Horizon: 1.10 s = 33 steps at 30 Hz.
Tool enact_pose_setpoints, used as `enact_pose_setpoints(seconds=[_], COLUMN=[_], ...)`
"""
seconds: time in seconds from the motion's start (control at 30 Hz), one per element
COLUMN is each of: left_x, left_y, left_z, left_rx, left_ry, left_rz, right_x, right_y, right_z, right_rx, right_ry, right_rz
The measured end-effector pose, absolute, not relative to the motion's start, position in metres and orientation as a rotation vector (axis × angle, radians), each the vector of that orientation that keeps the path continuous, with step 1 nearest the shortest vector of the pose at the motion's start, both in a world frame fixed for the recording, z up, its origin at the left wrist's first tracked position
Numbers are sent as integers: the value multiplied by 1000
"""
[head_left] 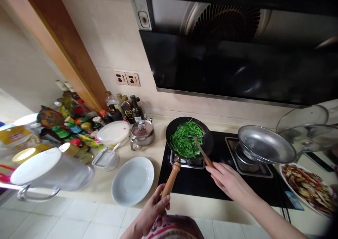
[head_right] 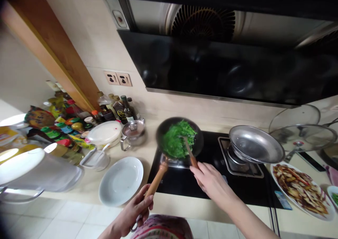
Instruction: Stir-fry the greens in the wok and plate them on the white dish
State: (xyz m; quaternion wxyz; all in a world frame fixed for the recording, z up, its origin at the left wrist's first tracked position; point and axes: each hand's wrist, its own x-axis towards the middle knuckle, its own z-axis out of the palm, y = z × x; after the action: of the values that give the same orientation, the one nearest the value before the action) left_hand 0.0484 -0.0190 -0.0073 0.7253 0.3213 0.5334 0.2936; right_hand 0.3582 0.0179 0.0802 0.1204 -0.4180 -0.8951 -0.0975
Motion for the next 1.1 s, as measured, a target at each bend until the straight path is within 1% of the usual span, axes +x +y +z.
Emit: enact_pose_setpoints(seconds=[0.13,0.23,0.4,0.5,0.57,0.67,0.77,0.83,0.93,1.03,1.1], left_x=[49,50,51,50,49,49,49,49,50,50,50], left_y=[-20,-21,-22,-22,-21,-21,-21,-22,-22,-21,-21], left_z=[-9,-7,-8,-10,-11,-12,-10,-8,-6,-6,-8], left_rx=[723,745,714,721,715,710,706,704,712,720,719], left_ry=[1180,1155,1171,1160,1153,1151,1145,1143,1144,1138,1126], left_rz=[635,651,631,653,654,652,635,625,644,647,646], right_x=[360,352,345,346,346,343,337,334,340,359,371], right_y=[11,16,18,31,42,39,16,7,21,51,69], right_z=[88,83,88,97,97,82,61,55,74,113,135], right_rx=[-1142,-1198,-1142,-1151,-1210,-1244,-1191,-1154,-1195,-1329,-1514], right_ry=[-2710,-2673,-2722,-2607,-2493,-2504,-2630,-2661,-2563,-2259,-1969], right_rz=[-313,-331,-263,-196,-225,-309,-345,-345,-193,152,368])
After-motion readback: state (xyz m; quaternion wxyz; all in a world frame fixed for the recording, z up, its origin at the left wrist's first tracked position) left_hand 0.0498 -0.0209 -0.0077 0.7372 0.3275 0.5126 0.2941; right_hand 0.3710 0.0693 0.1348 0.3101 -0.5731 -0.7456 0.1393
